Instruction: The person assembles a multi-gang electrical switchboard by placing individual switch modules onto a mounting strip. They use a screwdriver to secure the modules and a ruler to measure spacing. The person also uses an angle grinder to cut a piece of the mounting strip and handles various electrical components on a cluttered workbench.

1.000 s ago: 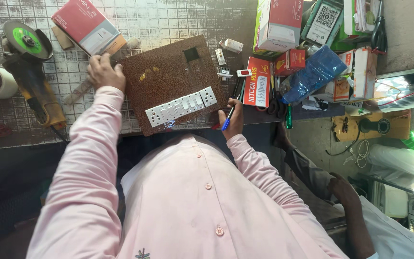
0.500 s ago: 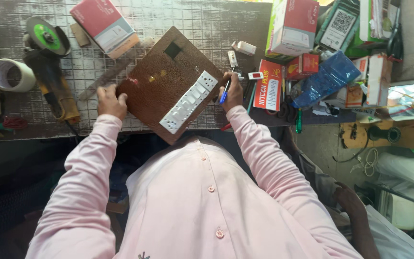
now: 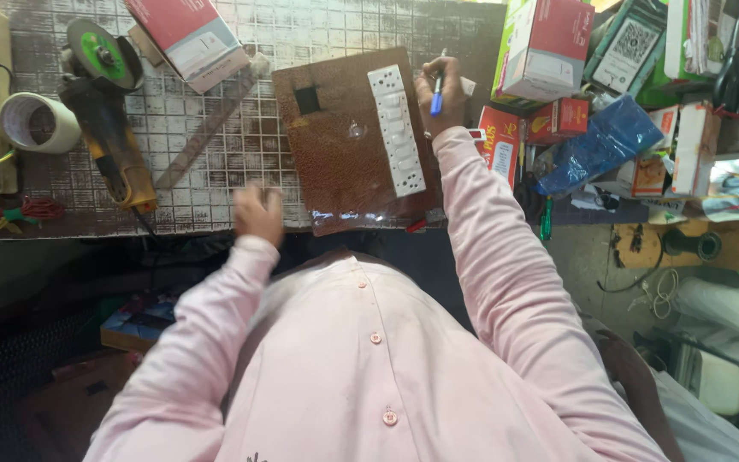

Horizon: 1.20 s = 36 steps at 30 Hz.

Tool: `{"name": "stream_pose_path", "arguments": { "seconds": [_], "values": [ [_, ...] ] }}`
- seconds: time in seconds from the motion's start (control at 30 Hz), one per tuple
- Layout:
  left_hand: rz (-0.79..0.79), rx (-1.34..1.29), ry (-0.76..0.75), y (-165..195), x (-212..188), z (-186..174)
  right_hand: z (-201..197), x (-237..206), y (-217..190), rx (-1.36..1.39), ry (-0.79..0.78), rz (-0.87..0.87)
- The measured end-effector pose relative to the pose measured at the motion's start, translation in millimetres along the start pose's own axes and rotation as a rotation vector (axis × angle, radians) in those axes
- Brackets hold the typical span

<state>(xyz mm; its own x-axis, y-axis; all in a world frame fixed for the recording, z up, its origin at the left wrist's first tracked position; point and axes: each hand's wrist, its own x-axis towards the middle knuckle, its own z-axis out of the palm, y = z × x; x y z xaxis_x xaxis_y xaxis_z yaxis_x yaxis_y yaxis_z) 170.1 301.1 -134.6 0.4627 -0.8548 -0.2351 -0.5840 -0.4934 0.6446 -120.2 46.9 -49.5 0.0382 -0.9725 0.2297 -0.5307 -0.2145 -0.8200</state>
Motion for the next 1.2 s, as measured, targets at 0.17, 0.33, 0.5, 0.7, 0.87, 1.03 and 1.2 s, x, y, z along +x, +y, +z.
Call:
{"name": "stream_pose_path", "arguments": {
  "seconds": [0.17,0.33,0.5,0.7,0.87,1.03,1.2],
  "values": [
    [0.043,0.586,0.258,11.5,89.8,-64.5,-44.8,-80.6,14.4,0.063,0.114,-0.040],
    [-0.274,0.622,-0.200,11.5,135.4,-89.1,-61.9,-169.2,31.4,-0.101,0.006,0.131],
    [-0.113,0.403,-0.146,-0.9,125.6,-84.6,-48.5,-196.2,37.8,-0.151,0.026,0.177],
    [0.053,-0.236,0.134,14.8,34.5,-61.6,-55.8,-197.4,34.6,-0.153,-0.006,0.116],
    [0.143,-0.437,0.010,79.0,-17.5,4.0,-53.8,-204.1,29.4,-0.127,-0.039,0.222],
    [0.151,-0.190,-0.044,140.4,-18.4,55.6,-55.2,-214.7,27.2,-0.132,-0.075,0.201],
    [0.440,0.215,-0.198,144.6,-7.4,42.3,-58.0,-216.4,29.1,-0.090,-0.084,0.210]
  ]
}}
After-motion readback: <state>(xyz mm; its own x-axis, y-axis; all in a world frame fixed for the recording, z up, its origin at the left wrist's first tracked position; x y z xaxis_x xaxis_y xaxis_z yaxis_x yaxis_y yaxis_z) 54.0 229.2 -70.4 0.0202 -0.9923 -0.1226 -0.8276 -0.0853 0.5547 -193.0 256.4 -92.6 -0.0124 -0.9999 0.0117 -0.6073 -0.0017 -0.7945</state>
